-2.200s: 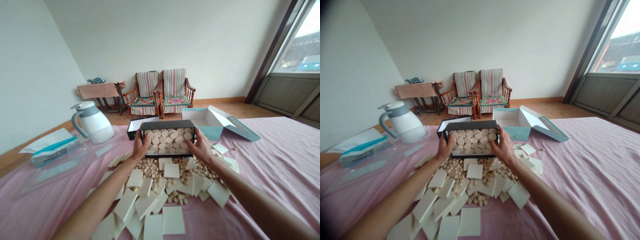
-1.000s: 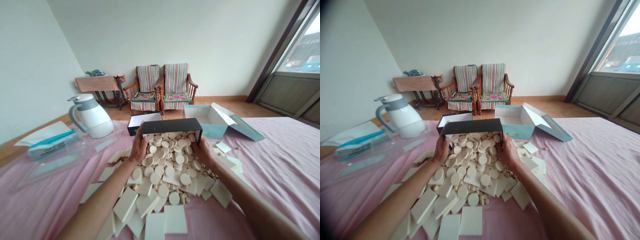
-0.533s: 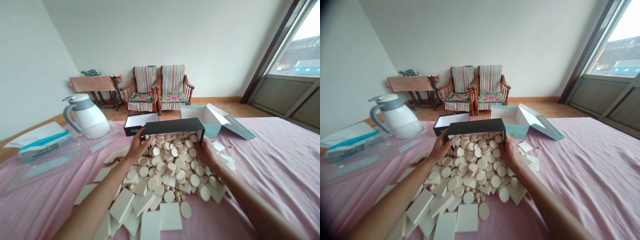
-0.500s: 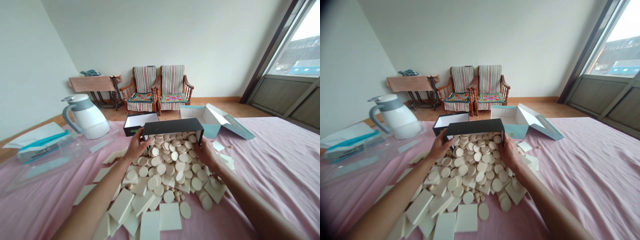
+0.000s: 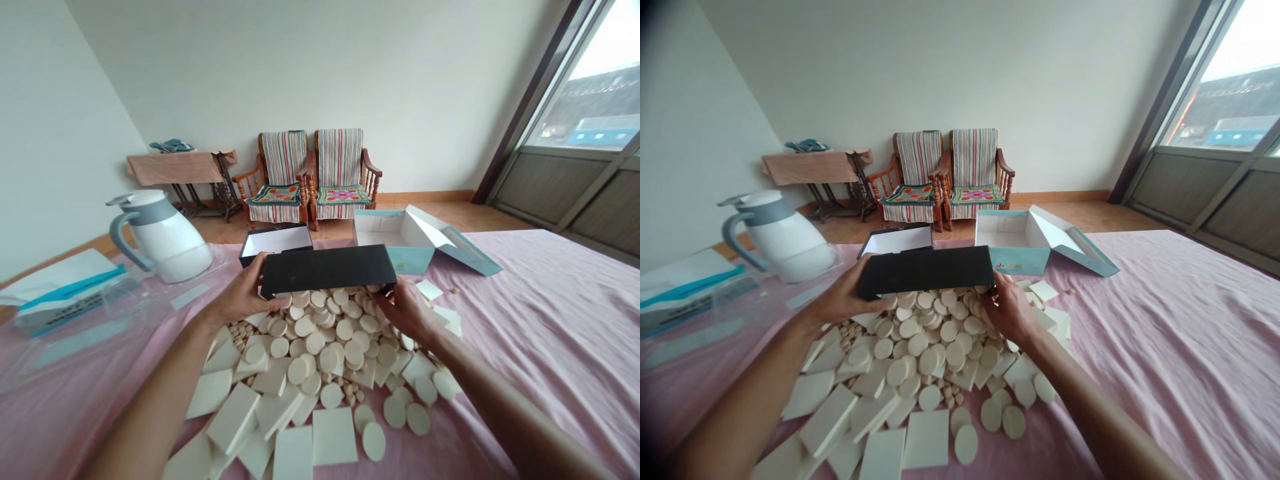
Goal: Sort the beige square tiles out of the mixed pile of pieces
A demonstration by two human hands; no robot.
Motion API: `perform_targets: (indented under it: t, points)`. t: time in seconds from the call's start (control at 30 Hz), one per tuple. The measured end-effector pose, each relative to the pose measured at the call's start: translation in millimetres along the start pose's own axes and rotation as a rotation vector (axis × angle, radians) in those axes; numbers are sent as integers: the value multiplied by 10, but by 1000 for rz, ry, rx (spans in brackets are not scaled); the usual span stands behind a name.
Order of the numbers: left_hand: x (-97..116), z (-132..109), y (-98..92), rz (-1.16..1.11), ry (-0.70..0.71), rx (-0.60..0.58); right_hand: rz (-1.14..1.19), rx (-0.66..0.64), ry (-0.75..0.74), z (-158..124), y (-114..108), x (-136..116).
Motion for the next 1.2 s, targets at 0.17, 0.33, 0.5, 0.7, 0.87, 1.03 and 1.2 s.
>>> perform_targets:
  t: [0.17, 0.33, 0.5, 0.7, 0.87, 1.03, 1.2]
  points:
    - [27, -38, -127, 115, -8, -31, -67, 54, -78, -2, 122, -29]
    - [102, -73, -217, 179, 7, -29, -57, 75, -140, -13, 158, -75]
    - [165, -119, -322, 192, -13, -46, -44, 92, -174, -59, 92, -236]
    - [148, -164, -503, 171, -73, 6, 53, 83, -212, -79, 90, -377]
    - [134, -231, -626, 211, -121, 59, 111, 97, -220, -75, 85, -324]
    - [115, -200, -583, 181, -82, 79, 104, 111, -174, -74, 55, -292]
    - [143, -121, -383, 61, -36, 113, 28, 180, -160, -103, -32, -330]
Point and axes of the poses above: each hand's wrist, its own z-axis towards the middle knuckle, its own y-axis out of the palm, x = y × z, the point moved 3 cm from there along z, towards the middle knuckle, and after that the axes turned 9 degrees about -x, right-handed, at the moved point
